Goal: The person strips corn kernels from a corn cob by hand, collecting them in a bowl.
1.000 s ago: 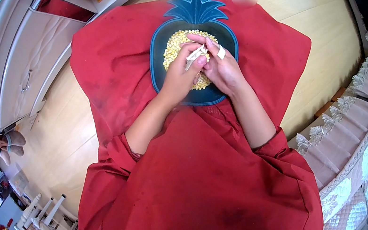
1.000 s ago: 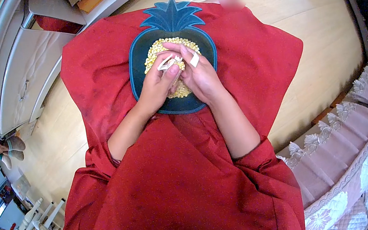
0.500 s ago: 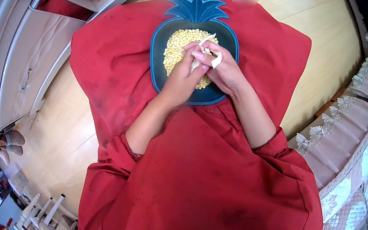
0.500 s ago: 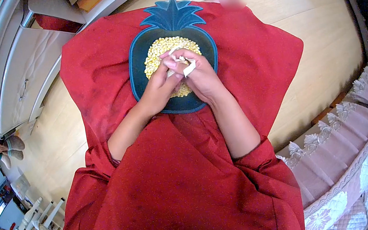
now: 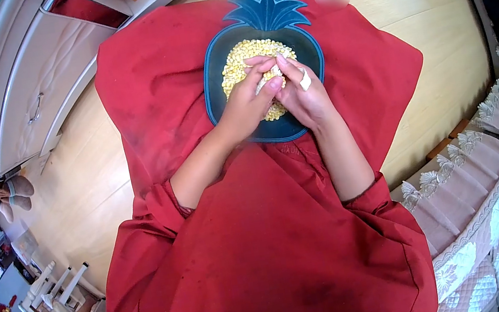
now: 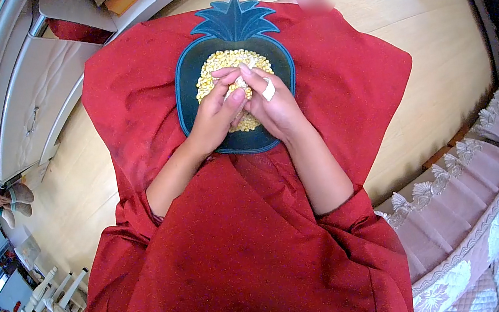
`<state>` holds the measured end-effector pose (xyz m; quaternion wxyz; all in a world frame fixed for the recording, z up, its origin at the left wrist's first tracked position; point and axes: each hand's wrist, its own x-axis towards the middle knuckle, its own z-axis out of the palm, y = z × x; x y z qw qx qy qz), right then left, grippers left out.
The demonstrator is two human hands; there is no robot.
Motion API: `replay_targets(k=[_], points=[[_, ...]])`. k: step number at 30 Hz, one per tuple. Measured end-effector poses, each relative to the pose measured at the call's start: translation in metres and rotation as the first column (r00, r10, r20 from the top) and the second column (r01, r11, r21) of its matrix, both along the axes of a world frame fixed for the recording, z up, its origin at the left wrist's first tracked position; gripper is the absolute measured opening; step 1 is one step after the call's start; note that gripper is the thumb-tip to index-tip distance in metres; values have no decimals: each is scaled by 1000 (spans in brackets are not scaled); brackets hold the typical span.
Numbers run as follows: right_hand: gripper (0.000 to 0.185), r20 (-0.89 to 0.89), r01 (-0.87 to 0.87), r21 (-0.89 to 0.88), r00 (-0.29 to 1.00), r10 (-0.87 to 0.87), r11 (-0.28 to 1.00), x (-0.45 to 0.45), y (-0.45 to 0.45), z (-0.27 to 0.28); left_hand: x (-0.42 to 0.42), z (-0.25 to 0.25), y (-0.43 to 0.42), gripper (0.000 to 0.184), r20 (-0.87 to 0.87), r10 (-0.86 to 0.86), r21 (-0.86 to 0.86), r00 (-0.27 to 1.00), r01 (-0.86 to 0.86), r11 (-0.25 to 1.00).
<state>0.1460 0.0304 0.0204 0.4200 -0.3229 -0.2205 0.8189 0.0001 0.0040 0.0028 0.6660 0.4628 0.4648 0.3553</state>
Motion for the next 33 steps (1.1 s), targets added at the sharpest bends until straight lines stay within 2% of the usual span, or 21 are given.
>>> replay_targets(k=[2, 8, 14, 20, 23, 26, 32, 33], points=[[41, -13, -2, 14, 1000, 2, 1000, 0, 0, -3, -1, 1, -1, 51, 11, -13, -39, 1000, 13, 999], [44, 53, -3, 0, 999, 3, 1000, -1, 0, 2, 1, -4, -3, 47, 70, -24, 5, 997, 24, 1000], [44, 49, -30, 13, 998, 29, 999, 0, -1, -2, -1, -3, -3, 46, 58, -77, -7, 995, 78, 997], [45, 38, -41, 9, 998, 41, 999, 1, 0, -3, 0, 6, -2, 49, -28, -54, 39, 998, 55, 998], [45, 23, -35, 21, 999, 35, 999, 2, 0, -2, -1, 6, -3, 50, 20, -57, 18, 998, 56, 998], [44, 46, -14, 18, 999, 13, 1000, 0, 0, -2, -1, -2, -4, 51, 48, -7, 122, 999, 1, 993], [44, 38, -35, 13, 999, 34, 999, 1, 0, -3, -6, 6, -1, 50, -16, -132, -78, 991, 131, 988], [44, 39, -41, 1, 998, 41, 999, 0, 0, -3, -5, 4, -1, 50, -21, -101, -36, 995, 100, 994]])
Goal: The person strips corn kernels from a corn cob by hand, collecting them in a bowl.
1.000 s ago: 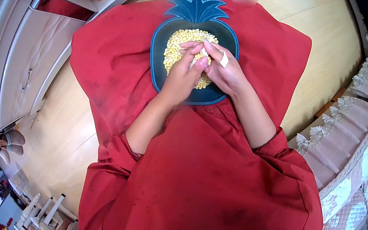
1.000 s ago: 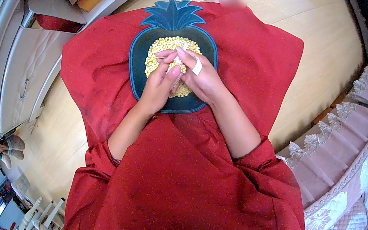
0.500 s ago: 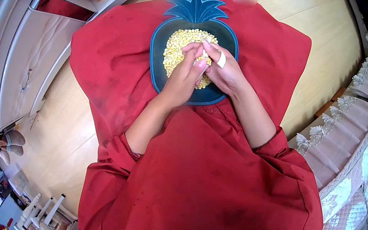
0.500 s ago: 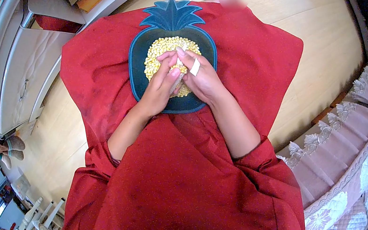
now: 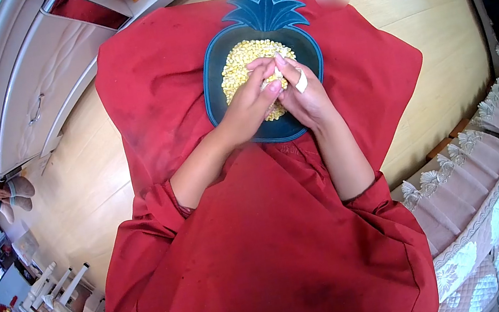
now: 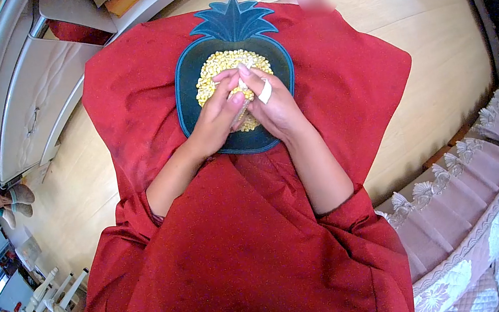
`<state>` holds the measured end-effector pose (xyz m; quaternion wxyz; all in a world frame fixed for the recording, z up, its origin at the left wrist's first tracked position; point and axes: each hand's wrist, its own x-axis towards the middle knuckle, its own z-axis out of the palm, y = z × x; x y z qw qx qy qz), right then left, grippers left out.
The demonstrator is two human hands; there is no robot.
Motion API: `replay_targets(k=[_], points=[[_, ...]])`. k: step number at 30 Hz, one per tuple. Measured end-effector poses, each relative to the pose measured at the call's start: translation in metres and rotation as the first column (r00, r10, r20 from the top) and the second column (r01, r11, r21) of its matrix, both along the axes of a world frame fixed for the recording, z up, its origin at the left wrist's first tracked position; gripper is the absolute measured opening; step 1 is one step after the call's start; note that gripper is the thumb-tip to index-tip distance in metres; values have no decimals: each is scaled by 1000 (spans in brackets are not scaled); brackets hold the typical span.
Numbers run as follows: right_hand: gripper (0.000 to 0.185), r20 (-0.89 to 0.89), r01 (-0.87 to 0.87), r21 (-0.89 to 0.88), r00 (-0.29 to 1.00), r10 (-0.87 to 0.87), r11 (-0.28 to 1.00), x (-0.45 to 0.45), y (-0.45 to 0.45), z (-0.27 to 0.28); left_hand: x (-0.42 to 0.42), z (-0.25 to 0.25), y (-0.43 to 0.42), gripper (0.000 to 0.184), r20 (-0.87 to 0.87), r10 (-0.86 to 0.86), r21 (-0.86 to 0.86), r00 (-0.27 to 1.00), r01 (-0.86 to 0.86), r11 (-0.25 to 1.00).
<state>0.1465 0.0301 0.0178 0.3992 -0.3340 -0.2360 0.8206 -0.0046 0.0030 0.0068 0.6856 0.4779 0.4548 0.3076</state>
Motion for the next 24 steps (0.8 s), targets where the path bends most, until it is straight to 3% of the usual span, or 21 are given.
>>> replay_targets(k=[3, 11, 14, 24], points=[[44, -4, -16, -25, 1000, 16, 1000, -1, -1, 1, 3, -8, 2, 50, 14, 61, 55, 998, -62, 997], [44, 20, 10, 12, 1000, -10, 1000, -3, 0, -5, 0, -3, 3, 48, 118, 40, -89, 992, -29, 996], [44, 26, -5, -7, 1000, 5, 1000, -1, 0, -2, 7, -5, 1, 48, 193, 98, -49, 976, -91, 995], [42, 33, 21, -9, 999, -21, 1000, -1, -1, -5, 7, -1, -2, 45, 198, 83, -109, 977, -62, 992]])
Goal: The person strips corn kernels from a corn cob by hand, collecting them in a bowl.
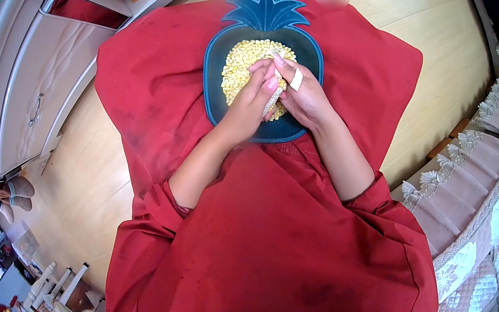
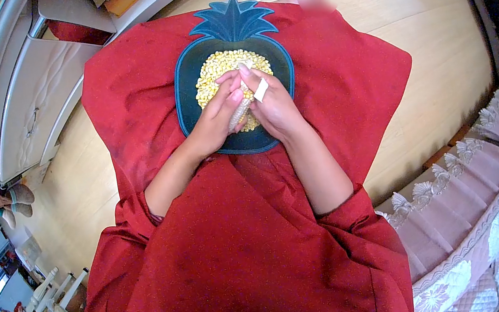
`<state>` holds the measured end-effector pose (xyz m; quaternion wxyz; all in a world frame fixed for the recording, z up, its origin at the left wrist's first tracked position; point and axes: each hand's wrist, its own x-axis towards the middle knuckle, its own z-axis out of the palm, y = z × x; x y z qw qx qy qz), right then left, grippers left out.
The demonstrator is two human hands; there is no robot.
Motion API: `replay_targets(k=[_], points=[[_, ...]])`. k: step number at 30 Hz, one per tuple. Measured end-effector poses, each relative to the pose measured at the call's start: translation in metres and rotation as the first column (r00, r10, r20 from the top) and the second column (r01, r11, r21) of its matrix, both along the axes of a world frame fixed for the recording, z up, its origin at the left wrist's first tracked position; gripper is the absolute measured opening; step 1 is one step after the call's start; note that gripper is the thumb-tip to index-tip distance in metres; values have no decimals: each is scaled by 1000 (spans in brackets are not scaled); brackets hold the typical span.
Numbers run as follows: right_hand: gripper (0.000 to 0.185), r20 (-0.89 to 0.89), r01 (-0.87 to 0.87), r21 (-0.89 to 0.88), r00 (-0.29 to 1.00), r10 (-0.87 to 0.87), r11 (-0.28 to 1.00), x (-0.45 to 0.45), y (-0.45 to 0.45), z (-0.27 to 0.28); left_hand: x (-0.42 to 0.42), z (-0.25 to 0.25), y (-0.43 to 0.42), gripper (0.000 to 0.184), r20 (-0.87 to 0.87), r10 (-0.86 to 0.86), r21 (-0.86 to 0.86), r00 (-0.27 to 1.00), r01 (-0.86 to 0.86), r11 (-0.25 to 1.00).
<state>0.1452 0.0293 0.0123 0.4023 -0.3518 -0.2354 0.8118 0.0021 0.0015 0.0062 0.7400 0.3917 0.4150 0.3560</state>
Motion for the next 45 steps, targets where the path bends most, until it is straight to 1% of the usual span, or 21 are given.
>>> replay_targets(k=[2, 5, 8, 11, 14, 17, 20, 23, 26, 29, 32, 35, 38, 41, 45], points=[[42, -4, 9, 7, 1000, -9, 1000, -1, 0, -1, 0, -3, -1, 46, 2, 7, 27, 1000, -7, 1000], [43, -13, 4, -17, 1000, -4, 1000, -1, 1, 6, -1, -6, 1, 48, 77, 44, -28, 996, -42, 999], [43, 24, 4, -26, 1000, -4, 1000, -3, 0, 7, -1, 2, 2, 49, -186, 5, 89, 983, 12, 996], [43, 18, -44, -14, 999, 45, 999, -1, -1, 9, -2, 2, 5, 46, -133, -13, 68, 991, 22, 997], [42, 30, -26, -2, 999, 26, 1000, -2, -2, 9, 1, 1, 4, 42, -214, 9, 127, 977, 18, 992], [42, 29, -44, -15, 999, 44, 999, -1, -2, 4, 0, 0, 3, 43, -260, -19, 118, 965, 51, 992], [42, 21, -47, -32, 999, 48, 998, 0, -1, 7, -1, -4, 2, 45, -186, -27, 115, 982, 48, 992], [43, 31, -48, -21, 998, 48, 999, -1, -1, 6, -1, -2, 0, 49, -238, -2, 129, 971, 33, 991], [44, 25, -26, -21, 999, 27, 999, -2, 0, 8, 0, 1, 0, 49, -209, -4, 150, 978, 37, 988], [43, -18, -39, -26, 999, 38, 999, 1, 0, 7, -1, -6, -1, 48, -46, 48, 22, 998, -47, 999], [43, -37, -46, -36, 998, 45, 998, 1, 1, 8, -5, -4, 4, 52, 79, 14, -49, 997, -10, 999], [43, 51, -28, -1, 998, 28, 1000, 0, 0, 6, -1, 3, 3, 50, -63, 2, -15, 998, -3, 1000], [43, 24, -34, -43, 999, 35, 998, 0, 0, 5, -1, -6, 2, 50, -175, -39, 80, 984, 53, 995], [43, 41, -37, 2, 998, 37, 999, 1, 1, 4, 1, -4, 0, 51, -152, -22, 76, 988, 34, 997], [42, 38, -20, -9, 999, 20, 1000, 0, 0, 6, 0, -1, 0, 52, -200, -47, 124, 979, 73, 990]])
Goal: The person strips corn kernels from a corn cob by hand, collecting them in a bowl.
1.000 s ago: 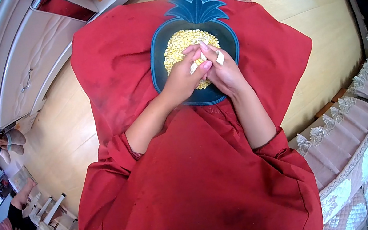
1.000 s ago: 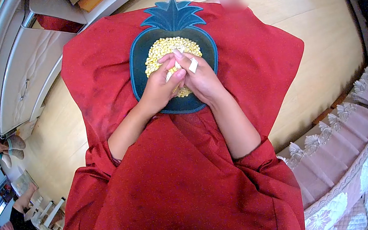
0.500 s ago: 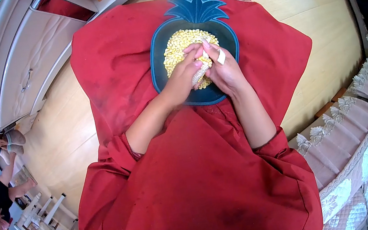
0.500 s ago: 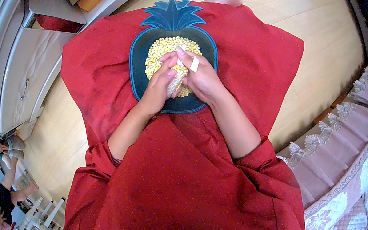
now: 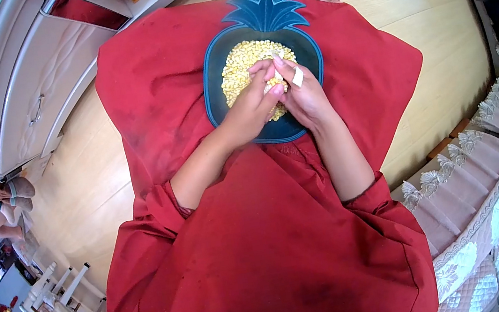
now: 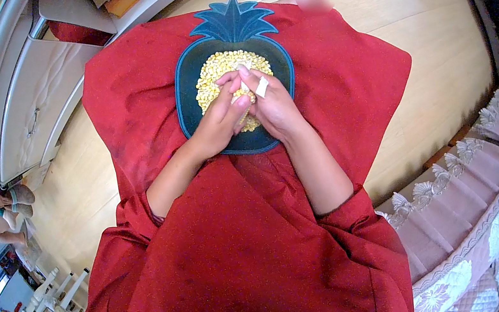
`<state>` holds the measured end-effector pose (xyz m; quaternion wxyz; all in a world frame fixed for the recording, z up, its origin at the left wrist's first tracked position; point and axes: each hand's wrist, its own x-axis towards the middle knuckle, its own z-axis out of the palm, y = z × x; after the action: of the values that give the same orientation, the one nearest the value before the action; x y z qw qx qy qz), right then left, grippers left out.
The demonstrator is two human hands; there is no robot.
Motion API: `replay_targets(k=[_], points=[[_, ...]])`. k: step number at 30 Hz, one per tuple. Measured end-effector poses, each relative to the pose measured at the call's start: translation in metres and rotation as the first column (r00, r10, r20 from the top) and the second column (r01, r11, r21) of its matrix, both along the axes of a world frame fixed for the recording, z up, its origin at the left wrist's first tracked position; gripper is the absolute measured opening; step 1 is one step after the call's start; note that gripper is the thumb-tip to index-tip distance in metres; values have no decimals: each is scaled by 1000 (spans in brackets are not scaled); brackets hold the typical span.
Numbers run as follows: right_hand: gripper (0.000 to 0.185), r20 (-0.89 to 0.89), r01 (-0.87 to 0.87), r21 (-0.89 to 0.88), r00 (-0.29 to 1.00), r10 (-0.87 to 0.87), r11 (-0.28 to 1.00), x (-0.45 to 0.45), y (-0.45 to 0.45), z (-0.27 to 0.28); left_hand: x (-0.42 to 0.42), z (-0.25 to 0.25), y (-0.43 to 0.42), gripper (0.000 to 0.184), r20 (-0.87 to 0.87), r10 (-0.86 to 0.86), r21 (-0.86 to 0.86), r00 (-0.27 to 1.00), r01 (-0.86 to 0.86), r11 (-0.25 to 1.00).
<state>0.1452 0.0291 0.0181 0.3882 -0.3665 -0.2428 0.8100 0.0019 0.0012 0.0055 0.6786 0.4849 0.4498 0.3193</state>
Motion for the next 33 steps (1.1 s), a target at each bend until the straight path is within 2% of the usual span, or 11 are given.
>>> replay_targets(k=[8, 11, 14, 20, 23, 27, 29, 33], points=[[45, 24, 5, 38, 1000, -5, 999, 1, 1, -3, 0, 1, -2, 47, 39, 33, 10, 999, -33, 999], [44, -7, -38, 15, 999, 38, 999, 2, 1, 0, 0, -3, 3, 52, 92, 29, -30, 995, -27, 999], [44, -27, -39, 12, 999, 40, 999, 3, 1, 0, 0, 3, 3, 50, -2, 4, -16, 1000, -5, 1000], [43, 64, 42, 23, 997, -44, 999, -1, 0, -4, 2, 0, -3, 50, -59, 13, 101, 998, -7, 995], [43, 27, 17, 25, 999, -17, 1000, 3, 1, -5, -3, 4, -1, 51, -81, -40, 48, 996, 44, 998], [40, -2, 63, 72, 998, -63, 995, 1, 2, -2, -3, -6, -2, 53, -178, 23, 255, 984, 23, 967], [38, -13, 73, 72, 997, -72, 995, -1, 2, 2, -1, -7, -1, 56, -273, 89, 408, 958, 32, 912], [39, -26, 89, 103, 996, -87, 991, -2, 2, 5, 0, 9, 1, 57, -253, 92, 393, 963, 15, 919]])
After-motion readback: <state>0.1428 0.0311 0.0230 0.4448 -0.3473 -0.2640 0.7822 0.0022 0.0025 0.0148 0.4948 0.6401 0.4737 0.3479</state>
